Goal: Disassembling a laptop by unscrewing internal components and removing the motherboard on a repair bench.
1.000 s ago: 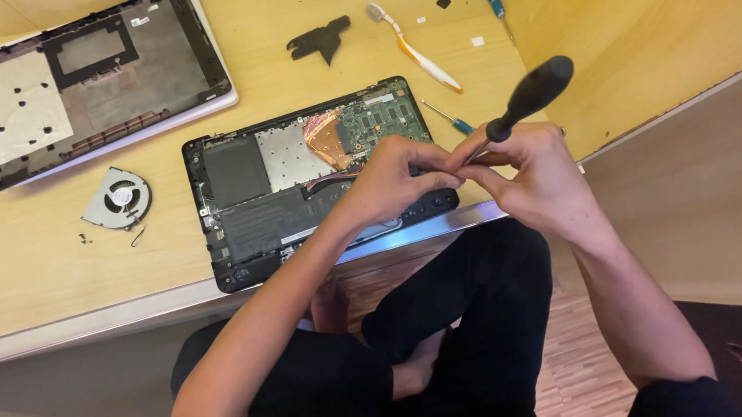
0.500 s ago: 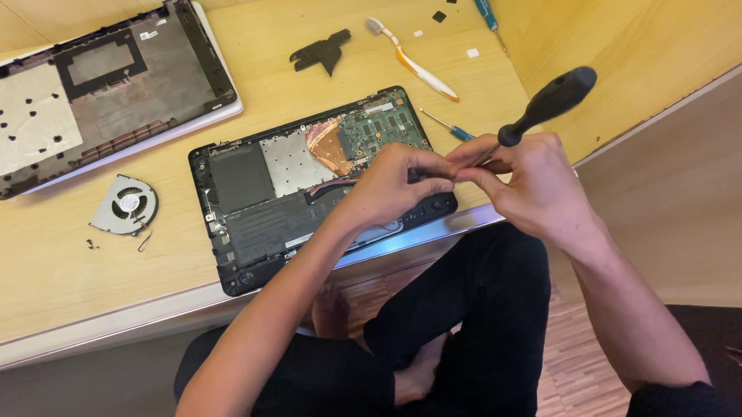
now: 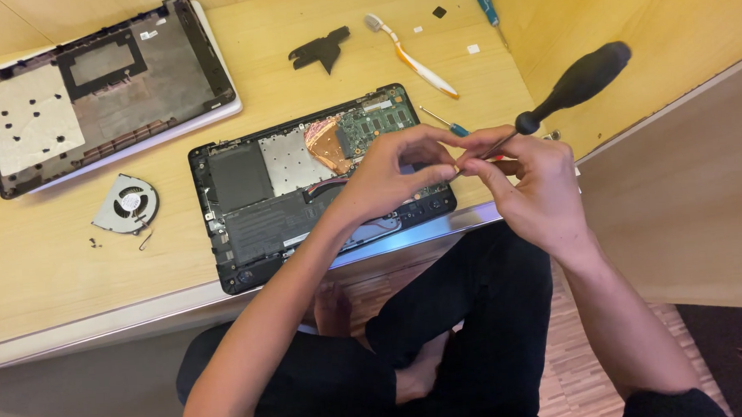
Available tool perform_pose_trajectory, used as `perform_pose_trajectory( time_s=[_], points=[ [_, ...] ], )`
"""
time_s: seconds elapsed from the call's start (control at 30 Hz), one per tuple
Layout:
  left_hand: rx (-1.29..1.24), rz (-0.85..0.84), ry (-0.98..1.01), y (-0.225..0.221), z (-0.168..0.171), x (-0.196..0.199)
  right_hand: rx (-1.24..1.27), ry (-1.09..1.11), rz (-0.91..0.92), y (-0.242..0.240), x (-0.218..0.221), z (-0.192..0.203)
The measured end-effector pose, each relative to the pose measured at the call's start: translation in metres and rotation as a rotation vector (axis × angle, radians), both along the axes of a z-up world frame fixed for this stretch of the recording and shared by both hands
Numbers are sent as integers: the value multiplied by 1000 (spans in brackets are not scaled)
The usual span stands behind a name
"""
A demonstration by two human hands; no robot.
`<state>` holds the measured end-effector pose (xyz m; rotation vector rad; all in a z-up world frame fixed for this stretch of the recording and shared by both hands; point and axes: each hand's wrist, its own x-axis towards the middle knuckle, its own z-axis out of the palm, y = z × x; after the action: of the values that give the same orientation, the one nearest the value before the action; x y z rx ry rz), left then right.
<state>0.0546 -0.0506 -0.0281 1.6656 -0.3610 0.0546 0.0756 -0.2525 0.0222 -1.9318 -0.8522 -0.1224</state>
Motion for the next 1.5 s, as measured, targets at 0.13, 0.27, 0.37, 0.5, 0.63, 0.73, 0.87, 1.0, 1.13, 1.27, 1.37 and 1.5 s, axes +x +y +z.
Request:
perform_pose_trajectory(
  time_s=[0.13,0.27,0.37,0.5,0.63,0.73,0.87,1.0,1.13,1.27,1.37,1.5],
  points=[
    [-183,68,36,3,3,-2,195,75,-30,-5,1,-4],
    [27,134,-22,5,14,-10,207,58,-90,-9,-2,-10],
    [433,89,-234,3,14,-10,248,-10,-138,-16,-1,-18],
    [714,132,-301,-2,-10,-5,280,-69,-172,-25,-2,-20],
    [968,152,-410,-14,-18,5,341,5,-142,-23,-4,-25],
    [1132,179,-564,-24,-16,3,356,47,-114,-22,-6,-33],
    [1231,123,-658,-28,-13,11,353,49,-116,-22,-7,-31],
    [1259,108,-687,-32,-11,19,369,60,-125,-25,-9,-30],
    [1307,49,-658,-33,-15,23,378,80,-127,-27,-10,-30],
    [1351,67,-642,-36,-28,21,381,74,-122,-27,-12,-32],
    [1361,67,-588,-33,-40,27,394,66,-111,-29,-12,-37],
    [1335,64,-583,-32,-23,25,434,56,-108,-36,-15,-33]
  ],
)
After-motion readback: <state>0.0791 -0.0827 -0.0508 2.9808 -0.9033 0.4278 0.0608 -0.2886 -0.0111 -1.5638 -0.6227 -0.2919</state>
